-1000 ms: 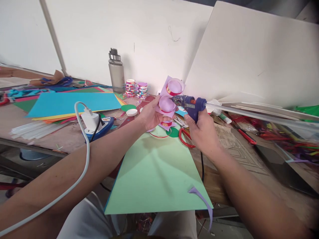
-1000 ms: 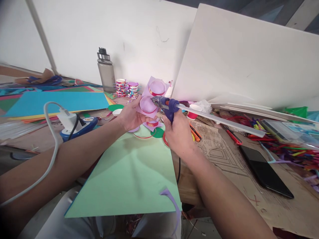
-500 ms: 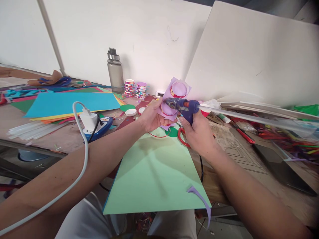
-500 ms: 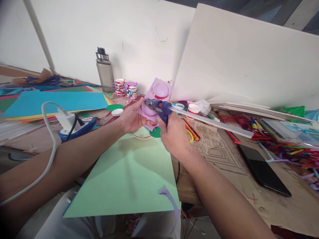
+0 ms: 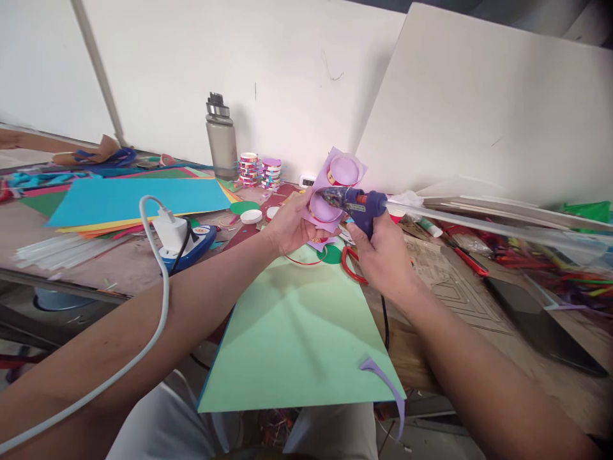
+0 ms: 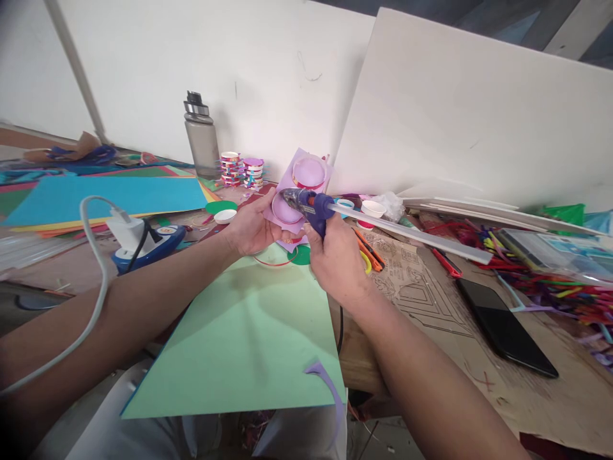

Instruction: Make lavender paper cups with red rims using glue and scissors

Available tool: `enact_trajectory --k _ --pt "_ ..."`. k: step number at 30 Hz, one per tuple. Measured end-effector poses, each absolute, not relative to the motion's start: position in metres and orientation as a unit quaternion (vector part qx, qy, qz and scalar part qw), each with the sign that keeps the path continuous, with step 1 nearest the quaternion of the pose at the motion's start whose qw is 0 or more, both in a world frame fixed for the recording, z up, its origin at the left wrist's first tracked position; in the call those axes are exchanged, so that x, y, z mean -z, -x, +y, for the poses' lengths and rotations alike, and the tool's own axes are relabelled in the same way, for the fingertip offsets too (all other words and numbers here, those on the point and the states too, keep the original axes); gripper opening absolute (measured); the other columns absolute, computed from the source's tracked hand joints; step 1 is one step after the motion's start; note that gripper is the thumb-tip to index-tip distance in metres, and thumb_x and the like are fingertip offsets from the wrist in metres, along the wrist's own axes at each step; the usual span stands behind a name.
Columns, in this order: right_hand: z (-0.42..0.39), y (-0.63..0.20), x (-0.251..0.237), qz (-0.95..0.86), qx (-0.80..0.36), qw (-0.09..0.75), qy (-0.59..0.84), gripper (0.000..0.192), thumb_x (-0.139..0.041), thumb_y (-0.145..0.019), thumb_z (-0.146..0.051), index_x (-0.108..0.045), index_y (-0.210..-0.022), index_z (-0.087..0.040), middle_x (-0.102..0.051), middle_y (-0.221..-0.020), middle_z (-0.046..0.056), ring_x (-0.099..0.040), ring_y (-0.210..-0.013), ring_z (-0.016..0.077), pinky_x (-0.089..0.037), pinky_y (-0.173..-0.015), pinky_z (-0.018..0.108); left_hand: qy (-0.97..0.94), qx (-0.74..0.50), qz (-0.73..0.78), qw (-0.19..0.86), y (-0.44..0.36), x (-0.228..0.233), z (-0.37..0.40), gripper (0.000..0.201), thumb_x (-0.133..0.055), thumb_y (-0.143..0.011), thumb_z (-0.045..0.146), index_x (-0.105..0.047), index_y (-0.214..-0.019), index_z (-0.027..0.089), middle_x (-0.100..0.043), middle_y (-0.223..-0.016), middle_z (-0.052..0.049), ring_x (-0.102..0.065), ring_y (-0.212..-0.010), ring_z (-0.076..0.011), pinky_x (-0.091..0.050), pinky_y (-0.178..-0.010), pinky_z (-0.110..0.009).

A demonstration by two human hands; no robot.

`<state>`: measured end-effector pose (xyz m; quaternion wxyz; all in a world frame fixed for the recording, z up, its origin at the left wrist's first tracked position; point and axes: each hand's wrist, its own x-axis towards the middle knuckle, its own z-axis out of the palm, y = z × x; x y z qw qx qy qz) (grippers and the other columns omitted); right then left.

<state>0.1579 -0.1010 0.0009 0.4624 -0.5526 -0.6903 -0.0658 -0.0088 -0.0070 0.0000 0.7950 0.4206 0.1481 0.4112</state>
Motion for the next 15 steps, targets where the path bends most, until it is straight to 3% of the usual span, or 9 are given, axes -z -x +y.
enact_trajectory --k 8,15 --pt "-0.0989 -0.16 -0.0004 -0.676 0.098 0.473 0.556 0.028 -0.052 -0.095 -0.043 -0.06 -0.109 -0.02 -0.07 -0.096 0.016 -0.066 -0.09 0.0353 -0.054 -0.08 0.052 -0.392 -0.445 0.159 0.789 0.0065 -0.0043 -0.01 0.044 -0.039 -0.107 0.04 -0.065 -0.128 0.012 -0.079 -0.105 -0.017 -0.077 -0.086 -0.0283 -0.063 -0.081 -0.048" --pt "-0.0998 -0.1563 -0.0016 -0.676 0.126 0.457 0.564 0.03 -0.05 -0.094 -0.035 -0.06 -0.116 -0.017 -0.072 -0.107 0.02 -0.066 -0.099 0.0368 -0.054 -0.086 0.052 -0.359 -0.495 0.157 0.776 0.0064 -0.0054 -0.0082 0.042 -0.044 -0.105 0.042 -0.065 -0.125 0.011 -0.077 -0.111 -0.017 -0.076 -0.096 -0.0295 -0.06 -0.092 -0.052"
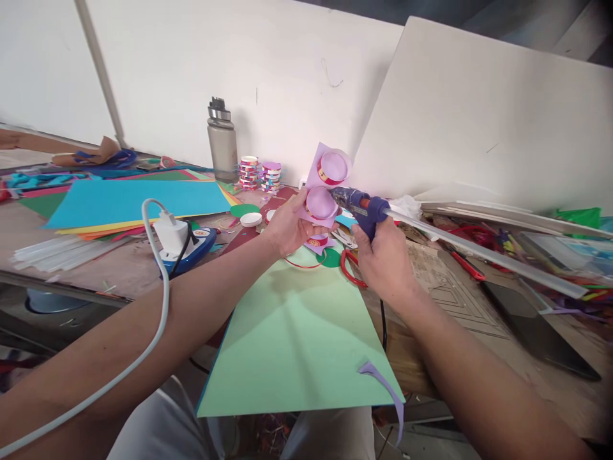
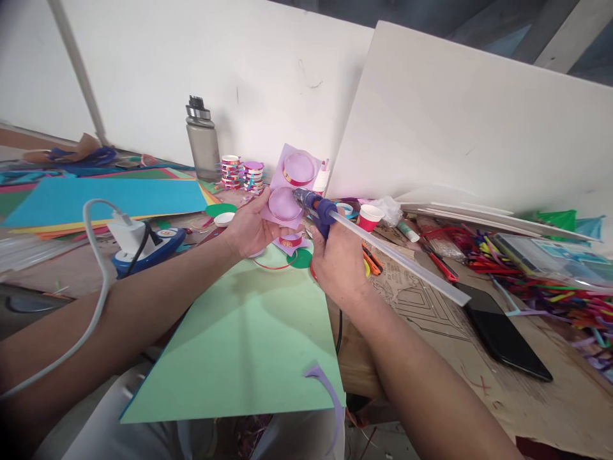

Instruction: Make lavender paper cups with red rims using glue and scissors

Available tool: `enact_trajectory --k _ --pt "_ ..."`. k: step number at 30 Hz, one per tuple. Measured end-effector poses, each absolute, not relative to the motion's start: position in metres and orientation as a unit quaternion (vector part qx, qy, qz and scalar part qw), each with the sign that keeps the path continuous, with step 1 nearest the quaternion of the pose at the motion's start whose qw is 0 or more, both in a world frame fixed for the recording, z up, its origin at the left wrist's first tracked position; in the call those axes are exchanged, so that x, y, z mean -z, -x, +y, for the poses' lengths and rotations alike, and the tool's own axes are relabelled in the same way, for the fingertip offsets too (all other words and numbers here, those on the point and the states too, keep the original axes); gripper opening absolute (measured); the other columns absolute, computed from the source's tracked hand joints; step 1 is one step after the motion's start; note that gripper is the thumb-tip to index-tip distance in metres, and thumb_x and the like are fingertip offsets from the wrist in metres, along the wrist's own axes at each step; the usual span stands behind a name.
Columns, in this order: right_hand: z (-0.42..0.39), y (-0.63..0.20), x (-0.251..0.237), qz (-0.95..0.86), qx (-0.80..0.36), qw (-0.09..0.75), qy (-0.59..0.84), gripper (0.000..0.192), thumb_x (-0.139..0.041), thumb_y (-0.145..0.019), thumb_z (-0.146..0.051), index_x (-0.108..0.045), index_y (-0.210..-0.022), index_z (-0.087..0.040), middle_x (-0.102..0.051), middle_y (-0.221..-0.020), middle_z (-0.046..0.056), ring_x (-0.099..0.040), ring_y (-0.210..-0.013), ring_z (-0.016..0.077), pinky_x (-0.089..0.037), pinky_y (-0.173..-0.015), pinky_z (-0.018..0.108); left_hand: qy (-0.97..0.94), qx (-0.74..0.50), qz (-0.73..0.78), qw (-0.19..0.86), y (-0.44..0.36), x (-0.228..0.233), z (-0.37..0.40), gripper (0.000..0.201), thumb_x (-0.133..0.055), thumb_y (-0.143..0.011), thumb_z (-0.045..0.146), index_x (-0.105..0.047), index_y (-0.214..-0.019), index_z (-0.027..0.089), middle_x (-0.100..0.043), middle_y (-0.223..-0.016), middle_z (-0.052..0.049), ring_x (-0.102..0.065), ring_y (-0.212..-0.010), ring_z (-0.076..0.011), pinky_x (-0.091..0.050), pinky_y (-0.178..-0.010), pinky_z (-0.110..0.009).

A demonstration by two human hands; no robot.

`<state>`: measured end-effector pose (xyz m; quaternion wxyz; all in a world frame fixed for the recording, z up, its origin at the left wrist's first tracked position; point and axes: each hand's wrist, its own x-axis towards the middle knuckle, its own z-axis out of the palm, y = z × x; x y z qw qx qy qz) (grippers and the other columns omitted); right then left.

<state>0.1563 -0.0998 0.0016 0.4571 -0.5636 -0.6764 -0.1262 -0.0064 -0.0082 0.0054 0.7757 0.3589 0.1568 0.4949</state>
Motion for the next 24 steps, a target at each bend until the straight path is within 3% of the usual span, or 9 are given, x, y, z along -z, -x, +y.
enact_trajectory --k 7,13,24 --pt "-0.1001 -0.1531 0.0003 -0.691 0.114 0.444 0.56 0.039 -0.047 -0.098 -0.04 -0.061 -0.123 -0.015 -0.072 -0.117 0.023 -0.066 -0.108 0.0387 -0.053 -0.091 0.054 -0.333 -0.52 0.159 0.77 0.0072 -0.0069 -0.0091 0.039 -0.049 -0.104 0.042 -0.066 -0.122 0.012 -0.077 -0.11 -0.015 -0.075 -0.1 -0.0283 -0.06 -0.095 -0.05" --pt "-0.0988 -0.1541 -0.0005 -0.682 0.107 0.442 0.572 0.04 -0.045 -0.098 -0.044 -0.062 -0.121 -0.015 -0.073 -0.111 0.022 -0.067 -0.103 0.0392 -0.054 -0.087 0.053 -0.37 -0.495 0.166 0.769 0.0045 -0.0045 -0.0117 0.037 -0.047 -0.105 0.039 -0.066 -0.12 0.012 -0.078 -0.103 -0.015 -0.076 -0.094 -0.0279 -0.061 -0.088 -0.049" --pt "-0.0973 -0.1549 0.0022 -0.675 0.11 0.454 0.571 0.03 -0.048 -0.095 -0.037 -0.059 -0.113 -0.016 -0.072 -0.11 0.022 -0.067 -0.104 0.0378 -0.054 -0.088 0.052 -0.344 -0.547 0.183 0.741 0.0059 -0.0035 -0.0094 0.036 -0.053 -0.102 0.041 -0.068 -0.12 0.013 -0.076 -0.115 -0.016 -0.072 -0.111 -0.0293 -0.05 -0.108 -0.057"
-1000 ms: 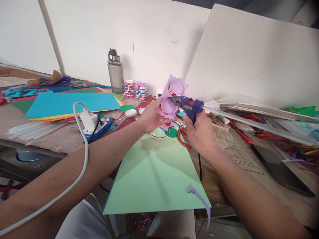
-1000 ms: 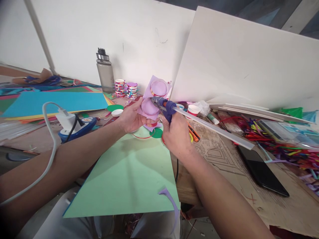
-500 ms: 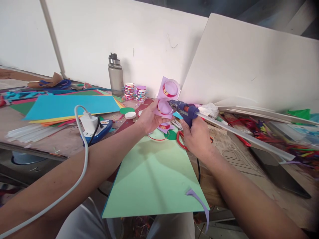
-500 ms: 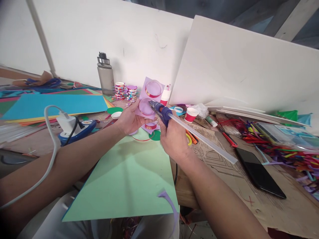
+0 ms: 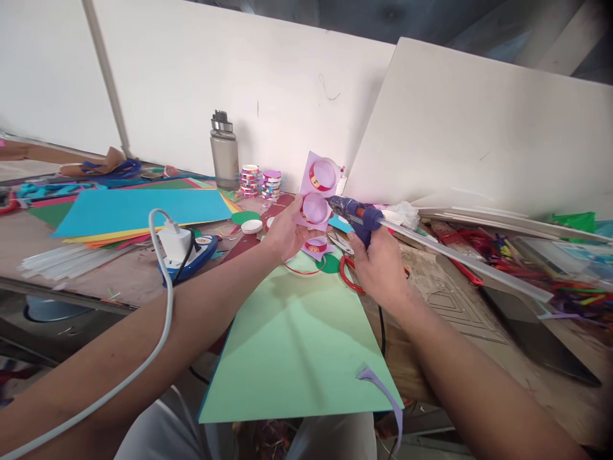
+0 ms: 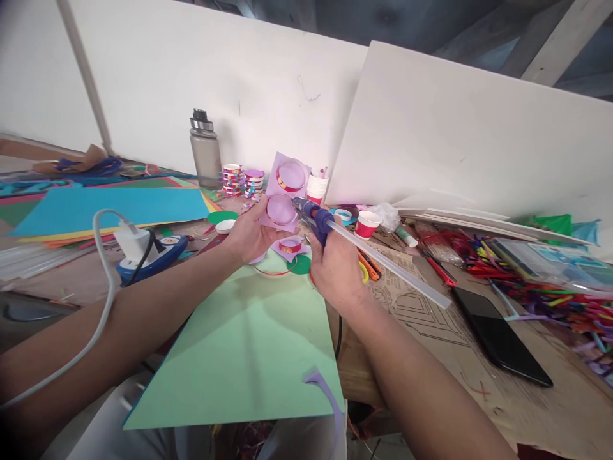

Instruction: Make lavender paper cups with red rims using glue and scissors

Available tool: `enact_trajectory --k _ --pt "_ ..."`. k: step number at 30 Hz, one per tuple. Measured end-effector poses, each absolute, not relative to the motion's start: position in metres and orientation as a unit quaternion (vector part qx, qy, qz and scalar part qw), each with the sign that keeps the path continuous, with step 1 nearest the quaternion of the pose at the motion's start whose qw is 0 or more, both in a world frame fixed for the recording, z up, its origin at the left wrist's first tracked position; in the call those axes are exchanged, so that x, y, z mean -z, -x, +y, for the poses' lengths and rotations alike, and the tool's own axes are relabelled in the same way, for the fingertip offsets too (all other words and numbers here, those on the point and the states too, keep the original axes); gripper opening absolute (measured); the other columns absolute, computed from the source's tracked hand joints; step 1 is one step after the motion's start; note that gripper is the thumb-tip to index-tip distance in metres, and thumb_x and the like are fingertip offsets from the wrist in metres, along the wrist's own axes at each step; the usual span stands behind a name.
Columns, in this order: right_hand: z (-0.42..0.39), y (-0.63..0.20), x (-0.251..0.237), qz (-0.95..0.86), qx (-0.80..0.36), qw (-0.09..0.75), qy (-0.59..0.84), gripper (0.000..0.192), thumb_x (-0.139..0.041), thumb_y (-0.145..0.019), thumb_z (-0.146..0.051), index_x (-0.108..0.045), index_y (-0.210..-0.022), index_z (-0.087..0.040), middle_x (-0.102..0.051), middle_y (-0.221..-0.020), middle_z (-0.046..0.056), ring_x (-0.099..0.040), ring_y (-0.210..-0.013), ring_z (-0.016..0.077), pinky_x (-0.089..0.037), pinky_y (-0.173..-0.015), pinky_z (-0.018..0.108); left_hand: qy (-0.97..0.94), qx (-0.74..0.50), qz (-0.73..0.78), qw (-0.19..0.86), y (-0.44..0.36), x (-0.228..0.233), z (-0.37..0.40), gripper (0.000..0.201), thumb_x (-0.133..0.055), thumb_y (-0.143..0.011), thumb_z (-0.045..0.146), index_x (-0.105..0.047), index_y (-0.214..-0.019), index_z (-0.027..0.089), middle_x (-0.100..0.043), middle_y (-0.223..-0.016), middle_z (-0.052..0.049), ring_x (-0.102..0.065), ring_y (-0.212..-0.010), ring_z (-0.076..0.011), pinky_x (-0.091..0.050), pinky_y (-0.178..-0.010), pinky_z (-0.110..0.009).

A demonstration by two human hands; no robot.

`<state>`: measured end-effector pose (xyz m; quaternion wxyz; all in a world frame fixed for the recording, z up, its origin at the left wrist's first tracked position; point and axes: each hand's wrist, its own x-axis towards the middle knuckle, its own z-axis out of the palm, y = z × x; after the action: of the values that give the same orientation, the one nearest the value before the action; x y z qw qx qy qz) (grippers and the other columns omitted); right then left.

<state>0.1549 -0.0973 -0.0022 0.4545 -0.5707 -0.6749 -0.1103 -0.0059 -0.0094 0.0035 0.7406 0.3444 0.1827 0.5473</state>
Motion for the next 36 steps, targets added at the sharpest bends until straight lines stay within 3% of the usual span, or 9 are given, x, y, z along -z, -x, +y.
enact_trajectory --k 7,14,23,30,36 --pt "-0.095 -0.1563 0.0032 -0.679 0.104 0.464 0.559 0.029 -0.049 -0.094 -0.037 -0.059 -0.114 -0.018 -0.072 -0.113 0.021 -0.066 -0.107 0.0382 -0.054 -0.09 0.053 -0.341 -0.545 0.194 0.742 0.0048 -0.0041 -0.0111 0.032 -0.053 -0.103 0.04 -0.066 -0.119 0.015 -0.077 -0.112 -0.014 -0.074 -0.104 -0.0269 -0.051 -0.106 -0.058" --pt "-0.0915 -0.1596 0.0049 -0.676 0.101 0.463 0.565 0.03 -0.049 -0.094 -0.038 -0.059 -0.114 -0.017 -0.072 -0.106 0.02 -0.066 -0.098 0.0385 -0.054 -0.083 0.054 -0.358 -0.51 0.18 0.761 0.0034 -0.0011 -0.0097 0.038 -0.06 -0.099 0.044 -0.063 -0.124 0.016 -0.078 -0.106 -0.015 -0.076 -0.102 -0.0278 -0.057 -0.099 -0.053" --pt "-0.0882 -0.1619 0.0089 -0.66 0.117 0.476 0.57 0.025 -0.051 -0.094 -0.04 -0.061 -0.103 -0.019 -0.069 -0.091 0.016 -0.065 -0.086 0.0342 -0.055 -0.079 0.052 -0.347 -0.532 0.184 0.75 0.0029 -0.0022 -0.012 0.03 -0.056 -0.101 0.04 -0.063 -0.118 0.016 -0.077 -0.107 -0.013 -0.074 -0.107 -0.0264 -0.056 -0.102 -0.054" --pt "-0.0902 -0.1597 0.0066 -0.677 0.106 0.474 0.553 0.019 -0.05 -0.093 -0.036 -0.058 -0.102 -0.021 -0.07 -0.099 0.016 -0.066 -0.094 0.0354 -0.055 -0.084 0.054 -0.324 -0.544 0.196 0.749 0.0028 -0.0036 -0.0109 0.029 -0.053 -0.103 0.039 -0.06 -0.121 0.018 -0.077 -0.112 -0.013 -0.075 -0.103 -0.025 -0.055 -0.102 -0.054" --pt "-0.0882 -0.1613 0.0099 -0.665 0.118 0.477 0.563 0.028 -0.05 -0.095 -0.044 -0.059 -0.107 -0.02 -0.07 -0.097 0.017 -0.066 -0.091 0.0357 -0.054 -0.083 0.054 -0.357 -0.505 0.172 0.767 0.0023 -0.0021 -0.0153 0.033 -0.058 -0.101 0.038 -0.063 -0.125 0.017 -0.077 -0.109 -0.014 -0.076 -0.102 -0.0255 -0.058 -0.099 -0.049"
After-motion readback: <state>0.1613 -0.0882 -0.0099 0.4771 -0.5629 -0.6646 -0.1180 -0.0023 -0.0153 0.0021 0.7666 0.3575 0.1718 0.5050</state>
